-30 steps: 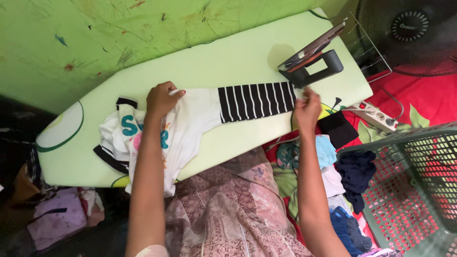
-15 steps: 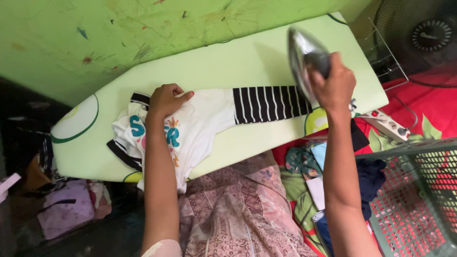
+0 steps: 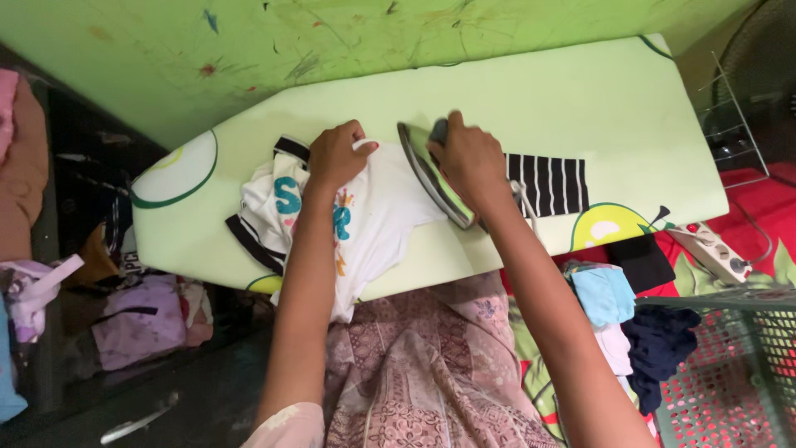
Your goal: The person irons a floral-patterned garment and a white t-shirt with striped sleeves on an ironing board. They smooth the fabric, use the iron, fold the items, and place them aside.
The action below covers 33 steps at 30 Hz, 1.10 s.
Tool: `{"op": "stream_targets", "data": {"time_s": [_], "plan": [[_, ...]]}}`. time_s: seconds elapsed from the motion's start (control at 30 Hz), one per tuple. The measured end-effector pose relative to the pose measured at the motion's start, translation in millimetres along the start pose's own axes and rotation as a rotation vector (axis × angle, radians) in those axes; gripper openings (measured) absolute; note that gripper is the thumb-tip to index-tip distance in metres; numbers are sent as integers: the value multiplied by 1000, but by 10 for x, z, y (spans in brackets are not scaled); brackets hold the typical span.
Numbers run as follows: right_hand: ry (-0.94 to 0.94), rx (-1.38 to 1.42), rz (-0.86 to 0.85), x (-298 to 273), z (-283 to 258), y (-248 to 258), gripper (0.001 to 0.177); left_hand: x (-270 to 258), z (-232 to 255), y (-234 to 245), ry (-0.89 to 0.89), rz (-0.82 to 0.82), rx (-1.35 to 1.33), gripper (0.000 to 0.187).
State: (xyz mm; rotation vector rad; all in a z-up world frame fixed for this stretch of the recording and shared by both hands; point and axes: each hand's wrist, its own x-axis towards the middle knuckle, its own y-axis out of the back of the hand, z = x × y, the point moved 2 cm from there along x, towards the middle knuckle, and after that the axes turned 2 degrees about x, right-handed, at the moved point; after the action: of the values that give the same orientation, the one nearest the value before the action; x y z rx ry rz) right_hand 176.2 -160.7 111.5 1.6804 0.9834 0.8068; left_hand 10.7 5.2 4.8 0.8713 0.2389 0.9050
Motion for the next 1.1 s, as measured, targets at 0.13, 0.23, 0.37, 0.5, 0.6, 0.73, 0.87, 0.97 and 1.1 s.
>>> {"op": "stream_targets", "data": {"time_s": [0.13,0.23,0.37,0.5,0.6,0.73,0.87,0.97,1.1], "plan": [[-14,12,-40,162,-130,-50,44,5,-16,-15,-28,33,5,29],[-5,2,-63,-42,-125,-13,43,-6,-42,-33,-22,26,1,28],[-61,-8,-158,-432,-76,47,42,-10,-76,-52,10,11,-25,28],[-94,19,-142,-377,-156,1,43,54,-86,-75,20,20,-60,26],[-60,34,-80,-134,-326,-135,45,54,-100,-76,10,47,-57,24],[-32,16,-38,-10,-437,-237,45,65,-112,-72,10,56,-47,22],[-78,27,-119,-380,-372,-202,45,72,-128,-87,56,19,-34,23],[-84,-5,-141,-654,-343,-165,43,76,-130,-93,44,31,-62,23],[-68,12,-67,-495,-406,-215,43,60,-133,-102,32,36,-63,24]]}}
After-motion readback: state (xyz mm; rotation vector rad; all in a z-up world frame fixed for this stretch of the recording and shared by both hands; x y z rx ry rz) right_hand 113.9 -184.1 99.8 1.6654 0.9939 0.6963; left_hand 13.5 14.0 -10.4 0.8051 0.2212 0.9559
